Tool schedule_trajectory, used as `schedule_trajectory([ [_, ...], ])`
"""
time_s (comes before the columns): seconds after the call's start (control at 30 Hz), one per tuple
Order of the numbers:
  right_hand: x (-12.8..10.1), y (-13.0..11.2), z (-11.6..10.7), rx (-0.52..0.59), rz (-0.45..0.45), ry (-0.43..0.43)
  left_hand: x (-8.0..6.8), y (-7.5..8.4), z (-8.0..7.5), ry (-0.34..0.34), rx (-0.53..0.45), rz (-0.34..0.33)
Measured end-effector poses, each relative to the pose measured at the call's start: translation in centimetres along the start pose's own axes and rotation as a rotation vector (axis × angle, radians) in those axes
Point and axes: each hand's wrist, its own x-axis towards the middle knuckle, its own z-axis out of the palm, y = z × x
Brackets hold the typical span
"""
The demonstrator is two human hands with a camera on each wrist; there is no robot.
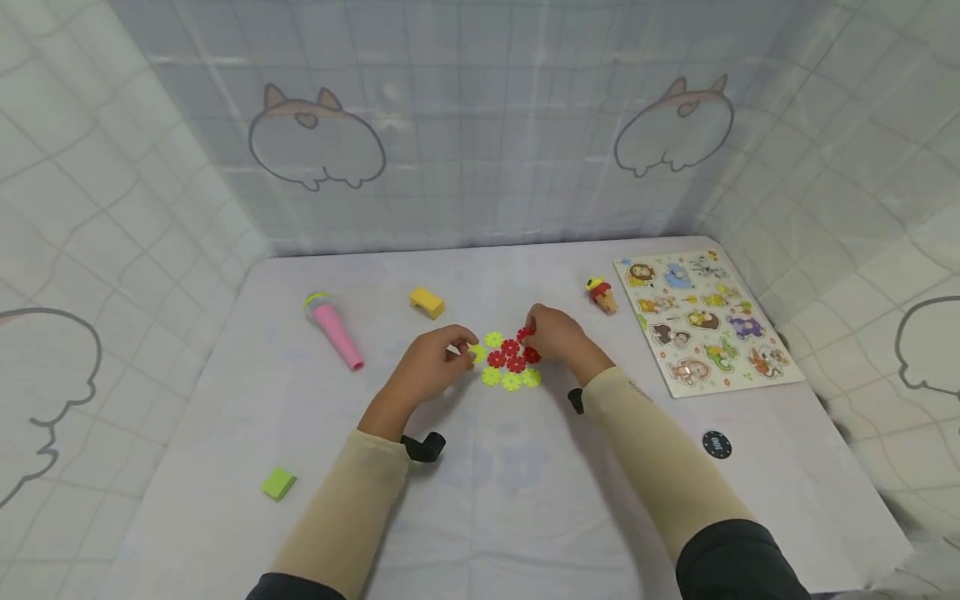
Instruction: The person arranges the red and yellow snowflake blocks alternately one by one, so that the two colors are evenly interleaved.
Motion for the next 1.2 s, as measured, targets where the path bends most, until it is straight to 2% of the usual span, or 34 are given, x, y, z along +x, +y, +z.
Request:
schedule_trajectory([
  [0.13, -0.3, 0.8, -0.3, 0.137, -0.034, 0.072, -1.8, 0.2, -1.3, 0.028, -0.105, 0.054],
  [0.2, -0.9, 1.1, -0.5, 0.205, -0.05, 0.101, -2.7, 0.1, -1.9, 0.035, -0.151, 0.05],
  [0.3, -2.3, 1.4, -0.9, 0.332, -0.071, 0.111, -4.1, -0.2, -2.6, 0.041, -0.204, 0.002],
  [0.43, -4.6, 1.2, -1.2, 0.485, -0.111, 0.075, -5.6, -0.8, -3.6, 0.037, -0.249, -0.07],
  [0.6, -7.3, 0.1, -0.3, 0.551, -0.161, -0.019, -7.4, -2.2, -4.2, 0.028, -0.206, -0.133],
  [0.73, -8.8, -1.4, 1.2, 0.516, -0.203, -0.147, -8.9, -3.8, -4.2, 0.022, -0.151, -0.171],
  [0.83, -9.2, -2.8, 2.7, 0.461, -0.245, -0.202, -9.6, -4.8, -4.1, 0.02, -0.152, -0.2],
  [0.93, -9.1, -4.3, 4.2, 0.405, -0.288, -0.224, -9.8, -5.3, -4.0, 0.021, -0.145, -0.234],
  [1.03, -8.6, -5.9, 5.5, 0.346, -0.295, -0.229, -9.8, -5.5, -3.8, 0.012, -0.137, -0.26],
  [1.2, -7.8, -7.9, 7.4, 0.217, -0.297, -0.197, -9.7, -6.1, -2.9, 0.002, -0.124, -0.242],
])
